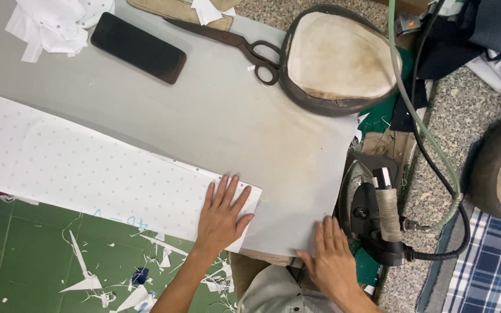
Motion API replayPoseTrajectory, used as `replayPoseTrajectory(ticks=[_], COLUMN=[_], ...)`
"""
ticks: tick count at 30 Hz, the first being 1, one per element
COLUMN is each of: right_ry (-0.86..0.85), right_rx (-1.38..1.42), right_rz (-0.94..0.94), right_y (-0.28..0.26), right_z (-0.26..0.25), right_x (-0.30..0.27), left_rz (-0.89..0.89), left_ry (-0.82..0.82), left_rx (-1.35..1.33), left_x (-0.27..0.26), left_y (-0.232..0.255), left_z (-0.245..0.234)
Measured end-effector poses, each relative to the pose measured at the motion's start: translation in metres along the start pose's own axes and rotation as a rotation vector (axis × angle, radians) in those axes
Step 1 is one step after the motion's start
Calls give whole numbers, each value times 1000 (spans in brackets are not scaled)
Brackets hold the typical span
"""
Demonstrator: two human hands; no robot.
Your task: The person irons a white patterned fabric piece on a work table using a steam iron. They smooth the fabric with their hands, press the iron along the edges and surface, and flip the fabric to iron the other side.
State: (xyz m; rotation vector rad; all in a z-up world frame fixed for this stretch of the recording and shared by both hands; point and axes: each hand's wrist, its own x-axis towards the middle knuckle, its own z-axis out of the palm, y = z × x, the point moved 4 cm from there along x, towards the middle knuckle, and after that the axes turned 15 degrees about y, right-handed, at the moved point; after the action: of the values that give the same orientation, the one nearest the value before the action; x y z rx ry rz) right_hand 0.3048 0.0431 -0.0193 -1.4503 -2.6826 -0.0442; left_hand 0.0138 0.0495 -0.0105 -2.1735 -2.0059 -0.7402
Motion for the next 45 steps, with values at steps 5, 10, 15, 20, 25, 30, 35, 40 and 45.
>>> replayPoseTrajectory(ticks=[5, 10, 15, 20, 25, 30, 35, 40, 45], right_ry=[330, 227, -10, -300, -286, -579, -242, -147, -145], right_rx=[-28, -364, -233, 648, 861, 188, 244, 233, 199], right_rz=[-4, 106, 226, 945, 1049, 577, 114, -74, -181], right_y=[47, 82, 103, 141, 150, 109, 78, 45, 27], right_z=[-92, -79, -82, -67, -76, -143, -129, -113, -96], right_x=[10, 1, 11, 83, 83, 110, 125, 143, 144], left_rz=[2, 15, 42, 27, 2, -34, -41, -42, -47], left_ry=[20, 11, -2, -17, -16, -16, 3, 33, -17], left_rx=[-6, 0, 9, -8, -16, 3, 2, -15, -7], left_x=[2, -2, -1, 0, 2, 2, 3, 9, 7], left_y=[2, 1, 2, 5, 7, 11, 12, 13, 12], left_z=[-1, 3, 2, -1, 1, 5, 7, 2, 6])
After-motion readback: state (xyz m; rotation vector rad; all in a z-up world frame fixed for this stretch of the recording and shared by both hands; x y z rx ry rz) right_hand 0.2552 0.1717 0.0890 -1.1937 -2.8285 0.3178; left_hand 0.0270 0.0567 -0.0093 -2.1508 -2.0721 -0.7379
